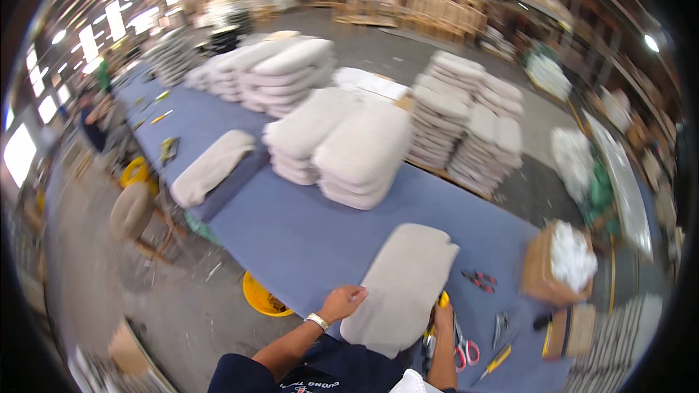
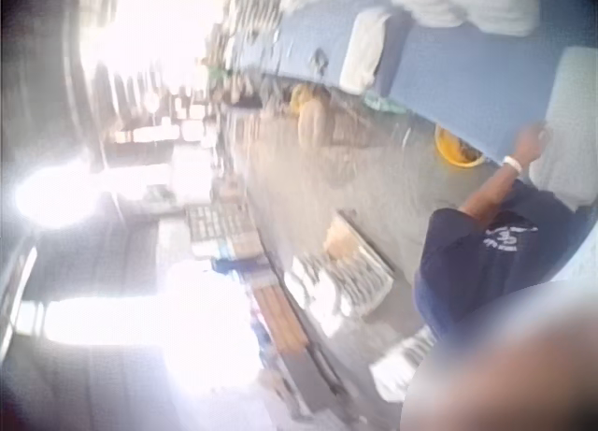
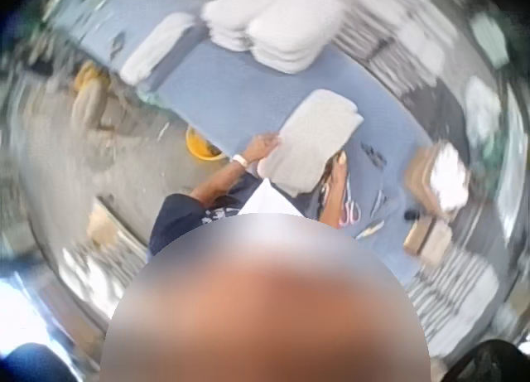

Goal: The person assembles white cushion covers by folding fabric over foam inserts, trimming excess fabric with scissors and a utility knife, and securing edges with a staple gun. The person repeatedly handles individual cushions, trims, staples, and stacks them on a workbench.

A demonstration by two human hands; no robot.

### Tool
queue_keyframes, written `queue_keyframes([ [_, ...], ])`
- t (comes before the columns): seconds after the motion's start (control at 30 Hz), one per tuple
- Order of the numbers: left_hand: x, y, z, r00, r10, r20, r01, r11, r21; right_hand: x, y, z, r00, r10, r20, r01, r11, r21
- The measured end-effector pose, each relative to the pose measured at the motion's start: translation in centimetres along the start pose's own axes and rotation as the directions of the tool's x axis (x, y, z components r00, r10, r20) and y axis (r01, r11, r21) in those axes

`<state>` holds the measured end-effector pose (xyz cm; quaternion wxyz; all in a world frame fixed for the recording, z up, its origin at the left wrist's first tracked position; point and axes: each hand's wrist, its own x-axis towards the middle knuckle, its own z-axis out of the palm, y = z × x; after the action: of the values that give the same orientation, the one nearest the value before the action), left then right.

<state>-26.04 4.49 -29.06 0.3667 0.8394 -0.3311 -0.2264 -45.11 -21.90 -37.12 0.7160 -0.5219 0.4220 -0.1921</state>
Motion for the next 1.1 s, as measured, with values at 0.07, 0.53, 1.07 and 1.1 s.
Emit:
queue_keyframes([
  [0.07, -0.4, -0.8, 0.7, 0.996, -0.02, -0.092, 0.006, 0.988, -0.154, -0.3, -2.5, 0.8, 0.995, -0.016, 0.102, 0.017, 1.0, -0.013],
  [0.53, -1.2, 4.5, 4.0, 0.996, 0.079, -0.034, -0.085, 0.844, -0.53, -4.0, -7.3, 13.4, 0.913, -0.135, 0.385, 0.081, 0.985, 0.153],
  [1.07, -4.1, 4.0, -2.7, 0.996, -0.073, -0.052, 0.046, 0.915, -0.401, -3.9, -6.8, 13.0, 0.859, -0.063, 0.509, 0.196, 0.958, -0.211],
  [1.1, -3.9, 3.9, -3.3, 0.995, -0.092, -0.039, 0.069, 0.915, -0.398, -3.6, -6.7, 12.7, 0.868, -0.042, 0.495, 0.208, 0.935, -0.286],
])
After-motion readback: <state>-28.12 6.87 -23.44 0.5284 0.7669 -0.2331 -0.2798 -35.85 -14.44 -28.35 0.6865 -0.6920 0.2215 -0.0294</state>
